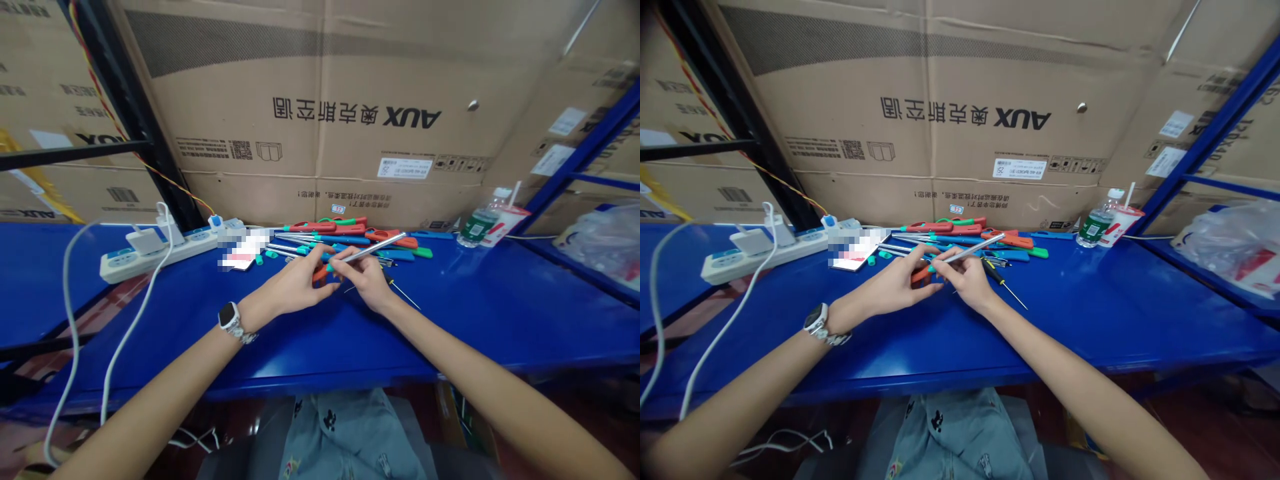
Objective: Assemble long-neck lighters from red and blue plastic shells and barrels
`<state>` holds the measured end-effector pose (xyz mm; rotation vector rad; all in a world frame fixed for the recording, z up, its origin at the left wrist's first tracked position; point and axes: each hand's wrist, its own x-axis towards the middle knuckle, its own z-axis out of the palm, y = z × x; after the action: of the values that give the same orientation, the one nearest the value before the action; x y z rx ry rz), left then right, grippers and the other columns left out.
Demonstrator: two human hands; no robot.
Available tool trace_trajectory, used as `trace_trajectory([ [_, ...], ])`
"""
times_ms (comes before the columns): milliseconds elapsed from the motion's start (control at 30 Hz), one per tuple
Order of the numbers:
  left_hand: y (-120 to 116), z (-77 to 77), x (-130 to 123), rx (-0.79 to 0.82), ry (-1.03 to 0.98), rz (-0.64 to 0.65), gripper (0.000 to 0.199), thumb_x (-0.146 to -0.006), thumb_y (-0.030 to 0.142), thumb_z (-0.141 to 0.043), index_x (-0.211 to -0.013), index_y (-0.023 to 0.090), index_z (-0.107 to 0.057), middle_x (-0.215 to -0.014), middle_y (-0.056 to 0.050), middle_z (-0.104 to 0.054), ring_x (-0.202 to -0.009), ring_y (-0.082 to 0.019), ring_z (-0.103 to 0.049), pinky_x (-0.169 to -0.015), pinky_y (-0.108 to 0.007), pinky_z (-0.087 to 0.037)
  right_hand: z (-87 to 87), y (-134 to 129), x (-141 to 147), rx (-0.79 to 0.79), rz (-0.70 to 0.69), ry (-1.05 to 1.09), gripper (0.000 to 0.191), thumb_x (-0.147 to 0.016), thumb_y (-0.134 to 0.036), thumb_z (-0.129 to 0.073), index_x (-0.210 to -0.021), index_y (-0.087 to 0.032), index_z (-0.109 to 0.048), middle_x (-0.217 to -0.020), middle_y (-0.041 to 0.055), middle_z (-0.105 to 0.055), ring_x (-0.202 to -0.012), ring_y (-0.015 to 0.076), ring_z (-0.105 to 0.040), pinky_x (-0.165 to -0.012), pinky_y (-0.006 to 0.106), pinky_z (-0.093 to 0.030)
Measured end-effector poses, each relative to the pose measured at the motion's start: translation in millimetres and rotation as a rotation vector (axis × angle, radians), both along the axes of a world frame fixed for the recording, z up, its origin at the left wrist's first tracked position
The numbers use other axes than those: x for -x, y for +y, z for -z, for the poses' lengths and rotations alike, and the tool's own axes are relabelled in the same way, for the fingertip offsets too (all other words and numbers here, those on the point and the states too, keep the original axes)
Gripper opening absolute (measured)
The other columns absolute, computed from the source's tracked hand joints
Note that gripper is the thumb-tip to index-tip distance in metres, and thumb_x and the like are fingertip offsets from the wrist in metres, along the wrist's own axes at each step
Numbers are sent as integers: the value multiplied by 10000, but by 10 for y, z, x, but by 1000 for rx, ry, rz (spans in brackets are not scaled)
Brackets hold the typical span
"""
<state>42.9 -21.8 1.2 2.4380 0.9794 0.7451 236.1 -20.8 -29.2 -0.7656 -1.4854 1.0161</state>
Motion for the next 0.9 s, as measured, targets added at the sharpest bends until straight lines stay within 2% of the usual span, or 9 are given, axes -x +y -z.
trace_trajectory([
  [67,14,-6,84,-50,28,10,460,-948,403,-653,-1343,208,-520,-901,-35,-706,-723,-197,-654,-641,-299,-454,-19,28,-79,21,69,88,370,-758,-545,-831,-803,-216,-668,-653,-31,-621,-585,129,-553,-582,284,-467],
  [133,24,9,173,-97,128,-36,310,-999,444,-572,-1173,191,-616,-786,-28,-674,-646,-189,-618,-601,-301,-412,-33,62,-147,64,123,188,380,-724,-530,-856,-820,-209,-677,-638,-35,-616,-570,123,-537,-564,273,-444],
  [233,21,61,224,-94,228,-60,366,-1048,486,-458,-906,185,-611,-657,-20,-622,-536,-170,-555,-557,-308,-363,-37,79,-168,130,137,258,412,-700,-541,-868,-846,-200,-688,-640,-38,-614,-570,118,-532,-565,268,-444],
  [400,-31,118,67,19,113,13,456,-1095,489,-330,-819,200,-548,-626,-15,-651,-532,-159,-594,-606,-303,-429,-6,-33,-20,95,10,17,446,-783,-633,-775,-855,-198,-713,-741,1,-679,-640,139,-578,-620,287,-493],
  [500,-69,97,8,6,115,-12,503,-1105,507,-282,-812,202,-555,-603,-5,-648,-533,-162,-605,-606,-300,-429,-5,-91,20,14,-33,-116,437,-833,-644,-723,-903,-213,-710,-865,31,-731,-842,204,-675,-772,342,-556],
  [600,-81,63,77,-143,145,-34,507,-1071,527,-396,-720,200,-559,-569,4,-610,-495,-150,-556,-548,-291,-363,-34,-92,-48,28,-5,-56,451,-882,-668,-650,-1031,-242,-650,-992,54,-754,-945,238,-718,-823,378,-584],
  [733,-32,54,285,-437,-74,-44,504,-1060,409,-452,-608,196,-524,-488,35,-501,-426,-107,-433,-483,-272,-296,-65,-96,-238,142,-50,-7,475,-957,-676,-550,-1209,-276,-506,-845,14,-730,-690,215,-722,-652,366,-594],
  [833,1,64,379,-673,-270,11,472,-1067,260,-444,-606,198,-524,-480,35,-494,-417,-99,-422,-468,-270,-311,-61,-180,-377,65,-2,-178,444,-1021,-615,-489,-1269,-250,-535,-704,-26,-651,-583,185,-652,-625,348,-570],
  [900,-6,64,386,-815,-386,96,443,-1063,191,-417,-630,204,-513,-497,28,-505,-430,-106,-424,-478,-278,-324,-58,-280,-444,-58,38,-407,428,-1050,-547,-485,-1337,-246,-586,-797,4,-680,-681,189,-662,-711,360,-569],
])
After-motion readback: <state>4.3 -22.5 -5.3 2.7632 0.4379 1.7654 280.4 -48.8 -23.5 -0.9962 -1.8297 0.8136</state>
